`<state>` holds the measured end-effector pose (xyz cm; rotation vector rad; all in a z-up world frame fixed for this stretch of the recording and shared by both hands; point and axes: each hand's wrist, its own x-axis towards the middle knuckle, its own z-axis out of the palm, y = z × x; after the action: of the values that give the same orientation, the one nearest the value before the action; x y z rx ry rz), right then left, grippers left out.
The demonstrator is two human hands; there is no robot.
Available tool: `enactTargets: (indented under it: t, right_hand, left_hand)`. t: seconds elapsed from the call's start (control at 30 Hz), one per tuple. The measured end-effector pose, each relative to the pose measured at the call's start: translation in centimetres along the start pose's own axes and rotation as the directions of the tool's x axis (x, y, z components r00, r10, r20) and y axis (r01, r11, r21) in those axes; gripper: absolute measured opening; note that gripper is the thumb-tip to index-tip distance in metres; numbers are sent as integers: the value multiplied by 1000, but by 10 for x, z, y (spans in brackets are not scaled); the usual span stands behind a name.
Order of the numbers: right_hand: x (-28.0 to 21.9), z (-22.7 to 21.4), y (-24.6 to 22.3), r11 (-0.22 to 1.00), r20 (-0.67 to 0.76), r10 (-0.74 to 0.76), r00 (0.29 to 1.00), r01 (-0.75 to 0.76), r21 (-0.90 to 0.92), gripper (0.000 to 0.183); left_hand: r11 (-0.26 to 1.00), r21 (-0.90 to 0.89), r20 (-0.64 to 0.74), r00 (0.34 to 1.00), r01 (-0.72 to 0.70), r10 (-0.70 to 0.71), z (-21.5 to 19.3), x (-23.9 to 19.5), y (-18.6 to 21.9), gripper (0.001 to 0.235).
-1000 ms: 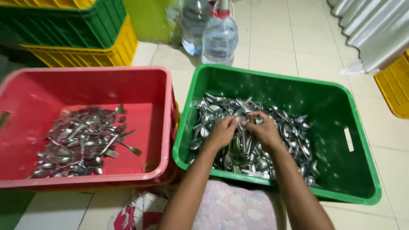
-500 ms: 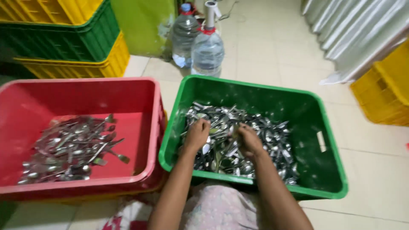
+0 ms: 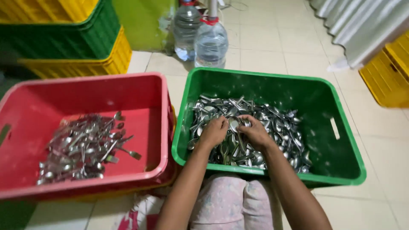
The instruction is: The person sorts metal spoons and forks from a green bin into a pink bin. They pick up handfuls of spoons, separate them from forks, and place the sorted items into the pink bin. The person also uses a rubber band to bundle a small group of spoons before placing them in the pink bin.
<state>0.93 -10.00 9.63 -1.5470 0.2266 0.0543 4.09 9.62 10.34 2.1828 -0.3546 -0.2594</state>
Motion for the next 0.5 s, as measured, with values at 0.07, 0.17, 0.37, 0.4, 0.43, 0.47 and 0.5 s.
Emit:
enactTargets:
  t: [0.07,0.17,0.37,0.4,0.43,0.47,0.5]
  right_hand:
    - [-5,0,-3,1000,-36,3,999,-2,25,53]
    - [-3,-4,-5,1000,-70,-2,998,2,-1,54]
    - [-18,4,-16,990,-127,-15,992,-3,-139,46]
    - [-19,10,-22,995,-141,-23,990,9,-98,48]
    - [-17,6,-20,995,-132,-23,991,9,-104,48]
    - [-14,4,-17,993,-171,-26,985,6,-121,48]
    - [-12,1,-15,990,-210,-31,977,1,-138,48]
  left_hand:
    - [1000,15,39,999,-17,17,-4,-7,11,38]
    - [999,39,57,998,-33,31,0,-2,12,38]
    - [999,-7,-169,985,-39,37,1,-11,21,35]
    - [997,-17,-285,956,-79,71,-1,-8,20,30]
    - [997,-21,-293,954,-74,64,1,-10,18,30]
    - [995,-29,-312,947,-93,80,3,-10,15,28]
    - [993,-37,-331,939,-113,95,5,-9,14,25]
